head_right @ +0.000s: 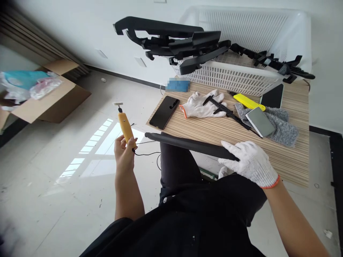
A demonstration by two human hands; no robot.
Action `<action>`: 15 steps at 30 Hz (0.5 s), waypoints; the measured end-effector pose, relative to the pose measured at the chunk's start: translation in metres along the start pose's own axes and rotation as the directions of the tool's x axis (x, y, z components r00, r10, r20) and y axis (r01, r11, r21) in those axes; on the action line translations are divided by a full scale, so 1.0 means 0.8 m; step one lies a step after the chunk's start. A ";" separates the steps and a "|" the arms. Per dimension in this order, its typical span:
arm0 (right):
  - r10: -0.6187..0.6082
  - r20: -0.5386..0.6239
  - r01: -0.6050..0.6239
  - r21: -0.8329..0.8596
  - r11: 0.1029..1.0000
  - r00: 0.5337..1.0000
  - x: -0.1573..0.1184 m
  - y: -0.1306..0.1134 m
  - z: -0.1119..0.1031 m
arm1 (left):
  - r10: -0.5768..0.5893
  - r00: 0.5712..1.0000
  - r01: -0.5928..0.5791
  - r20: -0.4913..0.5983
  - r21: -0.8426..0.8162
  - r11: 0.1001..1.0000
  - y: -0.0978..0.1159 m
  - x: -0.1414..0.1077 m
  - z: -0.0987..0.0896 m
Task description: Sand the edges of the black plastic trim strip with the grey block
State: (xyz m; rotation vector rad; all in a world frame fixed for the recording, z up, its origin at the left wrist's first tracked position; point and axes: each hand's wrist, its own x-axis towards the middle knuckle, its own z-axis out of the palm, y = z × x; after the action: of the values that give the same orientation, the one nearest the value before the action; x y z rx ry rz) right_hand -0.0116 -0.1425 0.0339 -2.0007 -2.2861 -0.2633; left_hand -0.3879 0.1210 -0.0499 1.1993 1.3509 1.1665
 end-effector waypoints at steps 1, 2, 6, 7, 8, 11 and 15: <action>-0.029 -0.025 0.029 -0.014 0.999 0.999 -0.001 0.001 -0.001 | -0.001 1.000 0.001 0.000 0.004 1.000 0.000 0.000 -0.001; -0.080 -0.050 0.078 -0.042 0.996 0.996 -0.001 0.001 -0.002 | -0.003 1.000 0.003 0.001 0.007 1.000 -0.001 0.001 -0.002; -0.182 -0.092 0.168 -0.149 0.975 0.979 -0.003 0.005 -0.007 | -0.011 1.000 0.011 0.009 0.020 1.000 -0.004 0.002 -0.003; -0.156 -0.090 0.143 -0.135 0.980 0.984 -0.004 0.006 -0.007 | -0.009 1.000 0.009 0.011 0.021 1.000 -0.005 0.002 -0.002; -0.120 -0.086 0.110 -0.112 0.988 0.989 -0.005 0.006 -0.007 | -0.007 1.000 0.006 0.011 0.021 1.000 -0.006 0.002 -0.001; -0.079 -0.073 0.073 -0.084 0.994 0.994 -0.009 0.011 -0.005 | -0.010 1.000 0.009 0.016 0.018 1.000 -0.008 0.001 0.002; -0.184 -0.074 0.170 -0.168 0.971 0.980 -0.014 0.021 -0.005 | -0.005 1.000 0.005 0.028 0.021 1.000 -0.008 -0.001 0.005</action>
State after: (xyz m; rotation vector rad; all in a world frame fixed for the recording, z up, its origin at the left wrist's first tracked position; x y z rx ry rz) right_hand 0.0060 -0.1520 0.0370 -1.8104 -2.4595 -0.5566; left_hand -0.3841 0.1202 -0.0564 1.2221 1.3478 1.1307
